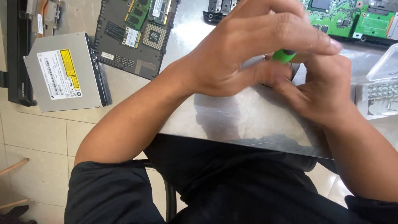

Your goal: A person uses a precision screwdriver to remove or install screws on a laptop hard drive at a repair bench.

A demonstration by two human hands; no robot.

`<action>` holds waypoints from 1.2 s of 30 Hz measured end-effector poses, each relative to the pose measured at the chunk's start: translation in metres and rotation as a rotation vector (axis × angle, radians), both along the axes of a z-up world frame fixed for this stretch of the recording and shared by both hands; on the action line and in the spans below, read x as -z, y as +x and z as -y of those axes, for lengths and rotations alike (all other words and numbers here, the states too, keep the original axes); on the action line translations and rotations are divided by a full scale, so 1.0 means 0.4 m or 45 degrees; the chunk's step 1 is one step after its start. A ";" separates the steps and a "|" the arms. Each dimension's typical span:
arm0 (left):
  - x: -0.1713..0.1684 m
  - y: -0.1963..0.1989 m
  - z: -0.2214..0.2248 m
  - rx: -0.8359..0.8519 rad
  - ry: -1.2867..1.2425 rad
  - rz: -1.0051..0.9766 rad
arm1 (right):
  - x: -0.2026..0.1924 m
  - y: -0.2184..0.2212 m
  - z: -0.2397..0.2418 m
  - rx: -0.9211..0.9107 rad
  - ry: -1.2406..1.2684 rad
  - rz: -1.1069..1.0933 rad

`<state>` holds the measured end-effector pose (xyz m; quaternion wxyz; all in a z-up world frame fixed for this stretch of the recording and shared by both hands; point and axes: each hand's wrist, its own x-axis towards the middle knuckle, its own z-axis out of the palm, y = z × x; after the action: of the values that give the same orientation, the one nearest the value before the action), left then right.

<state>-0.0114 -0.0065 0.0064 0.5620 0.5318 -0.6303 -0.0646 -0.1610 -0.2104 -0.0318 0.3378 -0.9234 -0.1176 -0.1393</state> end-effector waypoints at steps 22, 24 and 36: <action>-0.018 0.005 0.024 0.051 -0.196 0.041 | -0.036 0.046 -0.025 -0.237 0.202 0.113; -0.020 0.002 0.017 0.006 -0.114 0.076 | -0.055 0.054 -0.024 -0.353 0.220 0.115; -0.008 0.015 0.014 0.033 -0.166 0.050 | -0.042 0.035 -0.024 -0.230 0.134 0.051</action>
<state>-0.0055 -0.0119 0.0098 0.5821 0.4869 -0.6509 -0.0203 -0.1471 -0.2009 -0.0150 0.3947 -0.8870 -0.1995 -0.1328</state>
